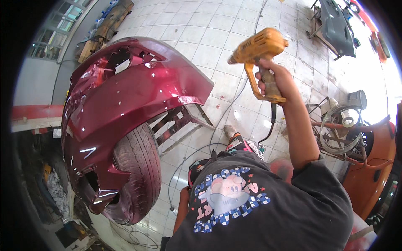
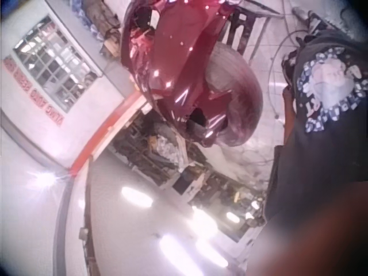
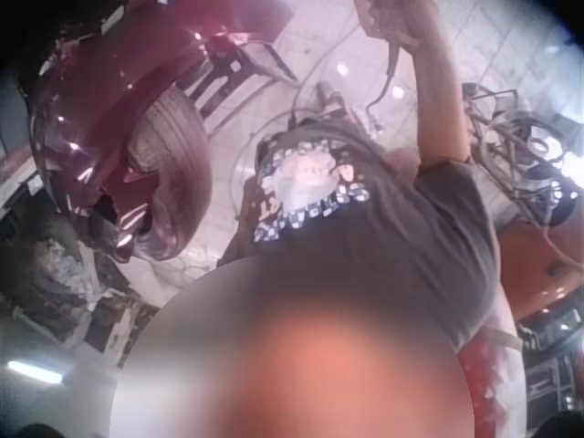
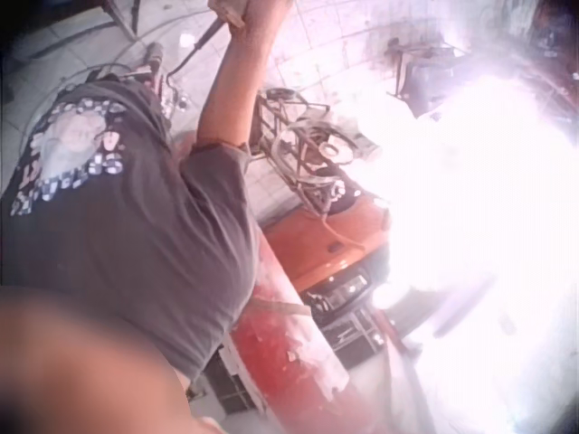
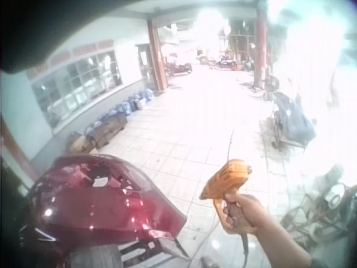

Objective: The person uses a yellow heat gun to apply heat to a maroon car bumper mounted on a tire stand. The person moves the heat gun along the bumper's surface, focusing on different areas while standing in a workshop.

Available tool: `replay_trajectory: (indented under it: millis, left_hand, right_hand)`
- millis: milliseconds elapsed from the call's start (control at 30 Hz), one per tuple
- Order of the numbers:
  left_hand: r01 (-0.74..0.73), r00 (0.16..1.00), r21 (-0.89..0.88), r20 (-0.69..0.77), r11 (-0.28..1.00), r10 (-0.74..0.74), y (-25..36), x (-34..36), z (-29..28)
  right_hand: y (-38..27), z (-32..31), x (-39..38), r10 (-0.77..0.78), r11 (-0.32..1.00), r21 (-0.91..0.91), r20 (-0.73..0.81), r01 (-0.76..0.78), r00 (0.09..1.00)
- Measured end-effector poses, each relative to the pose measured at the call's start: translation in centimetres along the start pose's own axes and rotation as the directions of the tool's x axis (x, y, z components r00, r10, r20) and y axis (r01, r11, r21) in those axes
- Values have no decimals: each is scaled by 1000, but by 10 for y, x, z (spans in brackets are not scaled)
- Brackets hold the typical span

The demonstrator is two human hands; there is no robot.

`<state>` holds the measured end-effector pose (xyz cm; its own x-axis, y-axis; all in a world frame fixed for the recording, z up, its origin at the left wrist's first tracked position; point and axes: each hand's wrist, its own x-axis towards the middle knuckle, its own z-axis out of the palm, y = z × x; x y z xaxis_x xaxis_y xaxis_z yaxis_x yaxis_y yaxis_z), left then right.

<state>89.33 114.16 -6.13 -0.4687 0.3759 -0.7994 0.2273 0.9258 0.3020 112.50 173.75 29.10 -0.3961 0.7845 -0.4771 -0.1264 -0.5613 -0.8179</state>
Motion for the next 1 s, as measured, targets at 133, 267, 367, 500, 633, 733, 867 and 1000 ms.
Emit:
replay_trajectory:
  millis: [133, 267, 367, 500, 633, 733, 867, 1000]
  left_hand:
    - [-144, 989, 139, -11, 980, 147, -32, -6, 12]
    - [-144, 986, 198, 109, 970, 124, -15, -19, 10]
    - [-33, 997, 29, 69, 999, 31, 53, -18, -10]
    - [-8, 1000, -73, -6, 997, 8, 115, -44, -24]
    - [-9, 999, -44, -33, 999, 8, 100, -45, -8]
    - [5, 1000, -81, -18, 997, -6, 95, -43, -11]
    - [-33, 999, -47, -12, 998, 32, 77, -46, -8]
    - [-31, 999, -6, 44, 1000, 31, 54, -54, -11]
  right_hand:
    - [7, -19, 19, 35, 999, 38, 20, -36, 999]
    - [-8, -20, 31, -38, 976, 215, 233, -13, 972]
    - [-16, -16, 47, -168, 934, 359, 427, 5, 888]
    - [-19, 0, 57, -184, 908, 418, 466, -32, 865]
    - [5, -10, 69, -26, 973, 227, 271, -38, 962]
    - [37, -39, 77, 178, 964, 197, 36, -181, 983]
    - [103, -88, 73, 369, 903, 293, -157, -314, 916]
    - [126, -108, 51, 405, 871, 373, -174, -321, 897]
